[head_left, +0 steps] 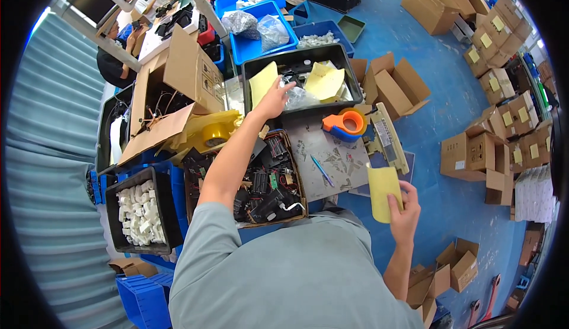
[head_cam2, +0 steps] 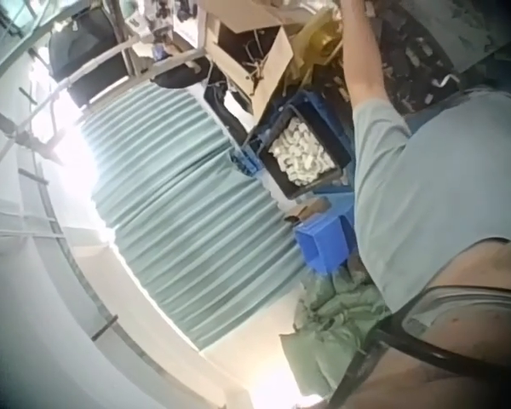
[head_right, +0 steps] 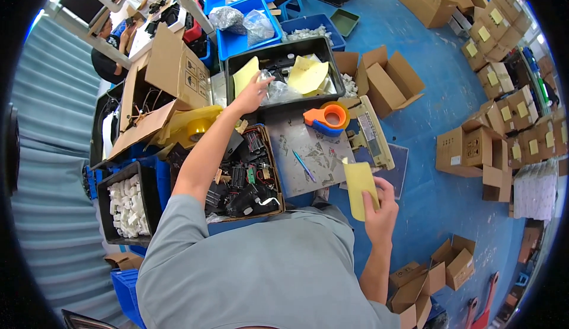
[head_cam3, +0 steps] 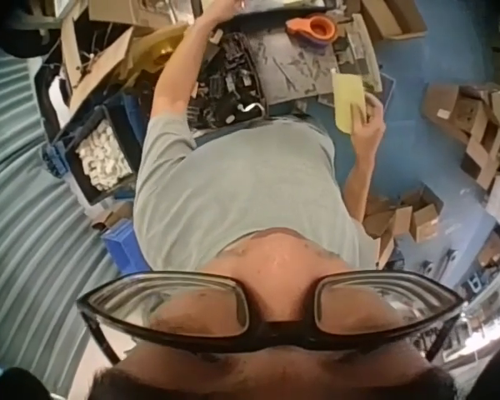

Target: Writing information on yellow paper slips and adhering them to large cardboard boxes.

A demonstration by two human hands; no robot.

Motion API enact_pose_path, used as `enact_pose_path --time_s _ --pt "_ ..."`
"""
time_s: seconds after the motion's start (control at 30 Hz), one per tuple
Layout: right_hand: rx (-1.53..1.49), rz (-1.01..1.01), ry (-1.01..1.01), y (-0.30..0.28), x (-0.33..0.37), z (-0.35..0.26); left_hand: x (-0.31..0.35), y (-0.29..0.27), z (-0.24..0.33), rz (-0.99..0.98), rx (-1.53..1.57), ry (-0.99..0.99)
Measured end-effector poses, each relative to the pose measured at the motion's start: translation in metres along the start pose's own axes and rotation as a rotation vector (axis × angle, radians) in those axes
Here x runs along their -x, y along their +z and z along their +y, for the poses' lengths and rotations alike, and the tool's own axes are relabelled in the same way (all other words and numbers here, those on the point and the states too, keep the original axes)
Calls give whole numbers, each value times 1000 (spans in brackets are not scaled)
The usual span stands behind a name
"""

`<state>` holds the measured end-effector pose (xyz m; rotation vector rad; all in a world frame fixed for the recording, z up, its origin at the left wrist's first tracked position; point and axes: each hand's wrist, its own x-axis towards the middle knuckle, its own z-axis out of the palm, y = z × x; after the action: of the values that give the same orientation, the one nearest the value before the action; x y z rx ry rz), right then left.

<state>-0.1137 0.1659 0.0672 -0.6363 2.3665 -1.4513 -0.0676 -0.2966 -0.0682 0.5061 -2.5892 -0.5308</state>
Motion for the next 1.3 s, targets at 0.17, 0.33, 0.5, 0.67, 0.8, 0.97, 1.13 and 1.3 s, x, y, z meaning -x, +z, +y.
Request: enact_pose_path --time_s 0.17,0.33,0.5,0.67,0.8,0.97,1.13,1.3 --pt "51 -40 -105 33 -10 13 38 -72 156 -492 481 -408" --pt "-44 -211 -277 70 -7 -5 144 -73 258 -360 1174 -558" --pt "-119 -634 -425 63 -11 -20 196 -53 263 -122 1217 -777" --pt "-613 -513 -6 32 -54 16 207 -48 256 -51 814 -472" --pt "-10 -358 -255 101 -121 90 201 -63 270 -103 644 -394" --pt "578 -741 -506 194 -114 156 215 -52 291 -78 561 -618" --pt "637 -802 -742 198 -127 161 207 -16 303 196 457 -696" --pt "380 -808 -803 140 -161 115 204 2 301 300 362 -514"
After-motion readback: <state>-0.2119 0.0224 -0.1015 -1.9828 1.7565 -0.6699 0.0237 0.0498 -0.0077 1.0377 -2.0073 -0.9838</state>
